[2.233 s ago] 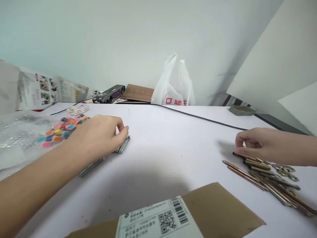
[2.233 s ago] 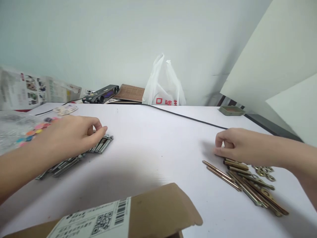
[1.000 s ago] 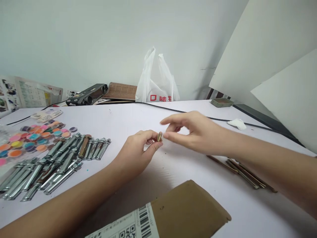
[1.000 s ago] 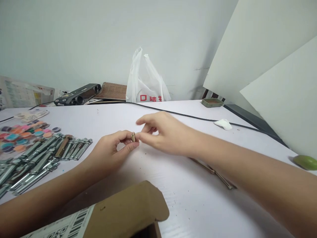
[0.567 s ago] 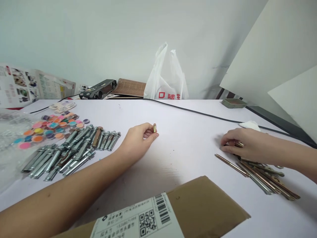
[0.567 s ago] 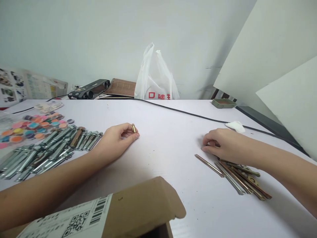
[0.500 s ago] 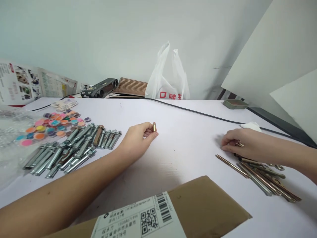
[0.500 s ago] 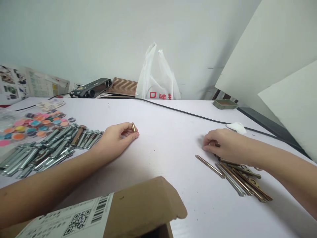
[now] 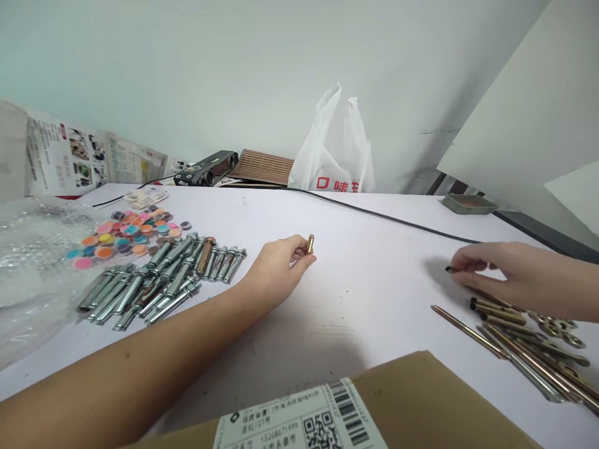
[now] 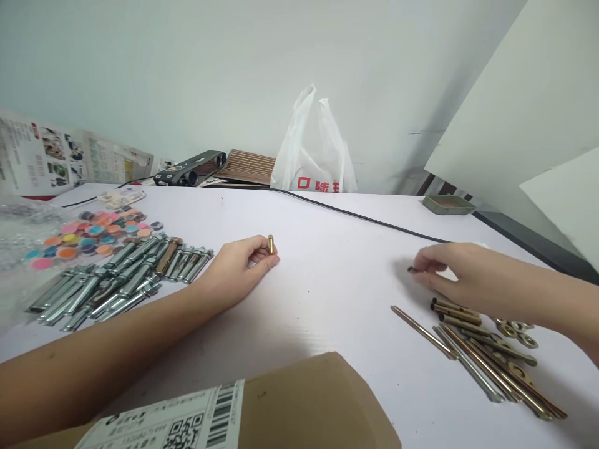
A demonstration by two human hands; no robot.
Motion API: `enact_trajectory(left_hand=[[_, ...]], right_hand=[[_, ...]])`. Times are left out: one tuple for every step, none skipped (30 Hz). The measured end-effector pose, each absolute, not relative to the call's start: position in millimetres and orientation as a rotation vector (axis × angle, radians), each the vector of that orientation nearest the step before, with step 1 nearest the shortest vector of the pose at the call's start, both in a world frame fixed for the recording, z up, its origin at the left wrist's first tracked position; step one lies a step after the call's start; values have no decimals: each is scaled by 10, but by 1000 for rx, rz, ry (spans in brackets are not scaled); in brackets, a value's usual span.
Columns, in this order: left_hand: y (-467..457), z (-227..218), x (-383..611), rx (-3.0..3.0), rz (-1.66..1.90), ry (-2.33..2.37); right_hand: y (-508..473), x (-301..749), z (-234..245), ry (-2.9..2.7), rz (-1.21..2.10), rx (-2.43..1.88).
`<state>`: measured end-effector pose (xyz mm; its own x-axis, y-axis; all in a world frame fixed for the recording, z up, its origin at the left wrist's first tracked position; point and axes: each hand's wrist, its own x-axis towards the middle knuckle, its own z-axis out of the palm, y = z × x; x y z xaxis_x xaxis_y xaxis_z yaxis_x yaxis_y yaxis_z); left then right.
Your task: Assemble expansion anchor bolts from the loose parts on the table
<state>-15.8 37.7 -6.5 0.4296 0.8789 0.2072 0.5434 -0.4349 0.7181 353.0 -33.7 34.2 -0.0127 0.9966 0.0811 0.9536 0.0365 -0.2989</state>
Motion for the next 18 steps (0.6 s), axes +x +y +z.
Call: enact_trajectory(left_hand=[[380, -62, -154, 2116, 780, 1194], [382, -59, -151, 2108, 777, 1195], [384, -54, -149, 2100, 773, 1196], [385, -50, -147, 2092, 769, 1195], [386, -46, -147, 2087, 764, 1192], [386, -44, -148, 2084, 758, 1189], [386, -42, -149, 2084, 754, 1183], [386, -43, -151, 2086, 752, 1176], [386, -44, -153, 2089, 752, 1169], [386, -46, -155, 2091, 753, 1164], [386, -49, -156, 2091, 757, 1163], [387, -52, -156, 2087, 759, 1164], [387, -56, -157, 2082, 761, 1168], [387, -60, -157, 2077, 764, 1174], [388, -65, -158, 2073, 769, 1181], [390, -71, -158, 2072, 775, 1187], [393, -77, -159, 2073, 782, 1191], [396, -82, -159, 2074, 787, 1192]], right_hand=[[-316, 3395, 438, -2123, 286, -2045], [-293, 3232, 532, -2149, 285, -2034], [-267, 3046, 612, -2142, 264, -1973], [-236, 2844, 671, -2145, 278, -1878], [-198, 2633, 704, -2124, 343, -1725], [-152, 2425, 709, -2070, 444, -1589], [-99, 2227, 692, -2009, 536, -1431], [-41, 2046, 658, -1956, 636, -1333], [22, 1890, 614, -1907, 696, -1243], [84, 1759, 569, -1857, 732, -1160], [143, 1656, 528, -1806, 751, -1099], [194, 1578, 494, -1770, 754, -1058], [236, 1523, 468, -1748, 749, -1038], [267, 1487, 450, -1744, 737, -1036], [286, 1467, 436, -1759, 726, -1046], [297, 1458, 423, -1783, 718, -1057], [299, 1457, 410, -1808, 719, -1063], [296, 1461, 394, -1825, 729, -1060]])
